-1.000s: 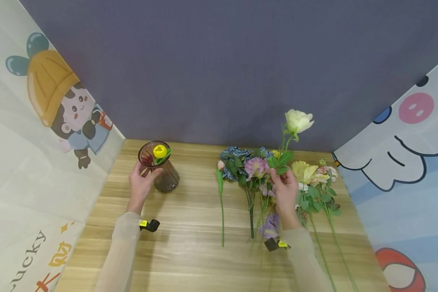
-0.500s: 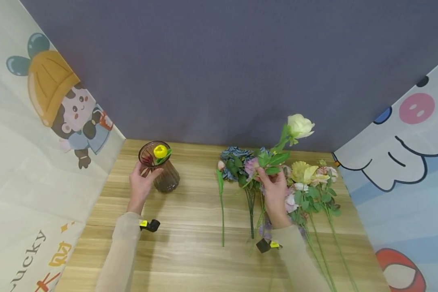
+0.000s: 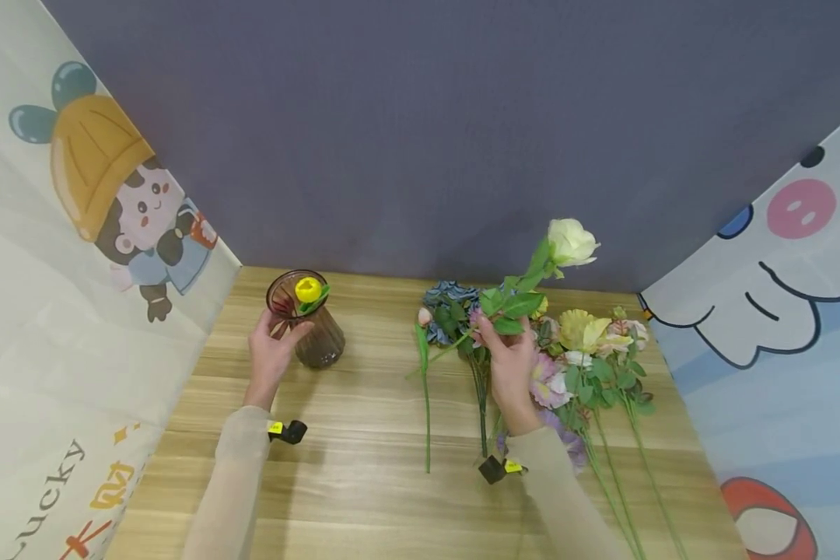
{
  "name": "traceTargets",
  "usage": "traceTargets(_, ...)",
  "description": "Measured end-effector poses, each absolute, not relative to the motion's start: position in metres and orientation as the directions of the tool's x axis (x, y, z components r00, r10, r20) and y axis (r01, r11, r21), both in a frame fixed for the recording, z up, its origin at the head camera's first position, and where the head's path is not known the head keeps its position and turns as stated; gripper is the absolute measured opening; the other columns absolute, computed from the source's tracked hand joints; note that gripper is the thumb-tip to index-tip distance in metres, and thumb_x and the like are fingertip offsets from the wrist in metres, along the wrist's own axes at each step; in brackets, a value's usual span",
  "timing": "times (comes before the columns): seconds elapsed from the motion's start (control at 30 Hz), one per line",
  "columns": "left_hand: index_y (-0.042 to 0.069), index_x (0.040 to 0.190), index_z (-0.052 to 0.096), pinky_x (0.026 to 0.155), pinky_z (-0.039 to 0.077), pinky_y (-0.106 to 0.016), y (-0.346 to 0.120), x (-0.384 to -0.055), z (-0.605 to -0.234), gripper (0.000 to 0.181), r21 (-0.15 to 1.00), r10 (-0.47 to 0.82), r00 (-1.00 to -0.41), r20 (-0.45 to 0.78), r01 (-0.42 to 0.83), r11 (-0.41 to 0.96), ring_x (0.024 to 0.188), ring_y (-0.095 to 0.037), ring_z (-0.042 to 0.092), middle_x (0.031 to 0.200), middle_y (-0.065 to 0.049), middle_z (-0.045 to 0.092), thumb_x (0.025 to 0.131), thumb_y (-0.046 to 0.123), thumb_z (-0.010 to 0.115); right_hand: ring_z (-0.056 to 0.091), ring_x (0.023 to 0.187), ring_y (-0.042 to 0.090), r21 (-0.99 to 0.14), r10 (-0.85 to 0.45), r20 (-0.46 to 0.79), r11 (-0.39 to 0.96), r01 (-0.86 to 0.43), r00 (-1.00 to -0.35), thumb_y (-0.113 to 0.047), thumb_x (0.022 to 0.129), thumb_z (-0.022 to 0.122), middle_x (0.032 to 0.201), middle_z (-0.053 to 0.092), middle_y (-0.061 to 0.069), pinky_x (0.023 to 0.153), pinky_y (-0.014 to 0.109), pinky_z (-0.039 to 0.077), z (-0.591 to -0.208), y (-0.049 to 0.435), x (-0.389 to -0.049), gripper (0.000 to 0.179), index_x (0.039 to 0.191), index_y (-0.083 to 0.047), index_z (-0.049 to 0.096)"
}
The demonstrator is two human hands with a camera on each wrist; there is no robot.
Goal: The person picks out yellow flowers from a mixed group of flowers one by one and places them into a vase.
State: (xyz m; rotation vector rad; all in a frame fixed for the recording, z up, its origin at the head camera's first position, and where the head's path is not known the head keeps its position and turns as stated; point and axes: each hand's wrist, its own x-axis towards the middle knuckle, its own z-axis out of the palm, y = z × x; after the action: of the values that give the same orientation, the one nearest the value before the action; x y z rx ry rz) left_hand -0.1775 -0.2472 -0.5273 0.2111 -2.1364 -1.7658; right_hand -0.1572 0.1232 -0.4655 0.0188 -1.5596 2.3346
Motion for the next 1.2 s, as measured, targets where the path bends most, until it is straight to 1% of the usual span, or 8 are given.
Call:
traceTargets(0.13, 0.003, 0.135, 0.06, 0.113, 0.048, -0.041, -0.247, -0.179, -0.528, 0.055, 0.973, -0.345, -0.922, 0.176, 0.108, 0.206, 0.116, -0.009, 0.059, 0.118, 0.009, 0.064, 0.088, 0.015, 0.085, 0.07, 0.09, 0.014, -0.889, 0.243, 0.205, -0.36, -0.284, -0.948, 0.005, 0.098, 0.065, 0.101, 0.067, 0.003, 0.077, 0.026, 0.062, -0.464, 0.118, -0.159, 0.034, 0.128, -0.007, 0.056)
traceTargets(0.23, 0.003, 0.134, 0.06, 0.113, 0.048, -0.04, -0.247, -0.179, -0.528, 0.054, 0.974, -0.344, -0.923, 0.173, 0.108, 0.199, 0.116, -0.009, 0.059, 0.118, 0.008, 0.064, 0.088, 0.015, 0.085, 0.071, 0.088, 0.014, -0.884, 0.241, 0.218, -0.362, -0.296, -0.946, 0.007, 0.097, 0.065, 0.1, 0.067, 0.003, 0.076, 0.026, 0.063, -0.464, 0.114, -0.159, 0.03, 0.124, -0.005, 0.057)
traceTargets(0.43, 0.002, 0.135, 0.06, 0.113, 0.048, -0.041, -0.247, -0.18, -0.529, 0.055, 0.975, -0.34, -0.924, 0.174, 0.113, 0.192, 0.115, -0.008, 0.059, 0.116, 0.011, 0.064, 0.088, 0.015, 0.085, 0.071, 0.091, 0.017, -0.872, 0.248, 0.241, -0.369, -0.322, -0.938, 0.006, 0.098, 0.065, 0.101, 0.067, 0.003, 0.078, 0.028, 0.063, -0.464, 0.11, -0.16, 0.032, 0.126, -0.006, 0.057)
traceTargets(0.63, 0.002, 0.136, 0.059, 0.114, 0.047, -0.041, -0.247, -0.179, -0.529, 0.056, 0.977, -0.337, -0.927, 0.165, 0.105, 0.188, 0.116, -0.008, 0.058, 0.119, 0.009, 0.063, 0.088, 0.015, 0.084, 0.071, 0.09, 0.017, -0.866, 0.254, 0.246, -0.375, -0.33, -0.935, 0.004, 0.098, 0.065, 0.098, 0.069, 0.003, 0.078, 0.028, 0.063, -0.462, 0.104, -0.165, 0.024, 0.121, -0.005, 0.061)
traceTargets(0.8, 0.003, 0.136, 0.059, 0.113, 0.048, -0.041, -0.246, -0.18, -0.531, 0.056, 0.973, -0.339, -0.925, 0.172, 0.107, 0.203, 0.117, -0.007, 0.058, 0.119, 0.01, 0.064, 0.087, 0.018, 0.085, 0.072, 0.088, 0.017, -0.849, 0.287, 0.229, -0.408, -0.335, -0.93, 0.004, 0.096, 0.069, 0.096, 0.07, 0.005, 0.079, 0.029, 0.063, -0.459, 0.096, -0.169, 0.029, 0.122, -0.007, 0.061)
traceTargets(0.93, 0.003, 0.135, 0.059, 0.114, 0.048, -0.042, -0.246, -0.181, -0.531, 0.055, 0.973, -0.34, -0.925, 0.171, 0.104, 0.207, 0.117, -0.009, 0.058, 0.118, 0.01, 0.063, 0.088, 0.017, 0.085, 0.072, 0.091, 0.016, -0.844, 0.29, 0.223, -0.421, -0.333, -0.931, 0.004, 0.096, 0.068, 0.1, 0.071, 0.004, 0.081, 0.032, 0.063, -0.456, 0.089, -0.174, 0.032, 0.125, -0.007, 0.059)
traceTargets(1.07, 0.002, 0.137, 0.058, 0.115, 0.046, -0.043, -0.246, -0.182, -0.53, 0.057, 0.978, -0.339, -0.928, 0.156, 0.096, 0.187, 0.117, -0.01, 0.058, 0.117, 0.01, 0.062, 0.088, 0.014, 0.084, 0.072, 0.095, 0.018, -0.843, 0.273, 0.253, -0.409, -0.35, -0.928, 0.006, 0.097, 0.066, 0.104, 0.069, 0.007, 0.085, 0.035, 0.063, -0.452, 0.083, -0.178, 0.036, 0.13, -0.005, 0.056)
traceTargets(1.2, 0.001, 0.139, 0.057, 0.116, 0.045, -0.042, -0.244, -0.181, -0.526, 0.058, 0.983, -0.341, -0.93, 0.137, 0.085, 0.165, 0.116, -0.009, 0.057, 0.114, 0.013, 0.061, 0.088, 0.008, 0.083, 0.072, 0.095, 0.021, -0.838, 0.27, 0.285, -0.396, -0.376, -0.92, 0.004, 0.097, 0.067, 0.104, 0.07, 0.009, 0.086, 0.038, 0.063, -0.447, 0.077, -0.182, 0.033, 0.127, -0.001, 0.057)
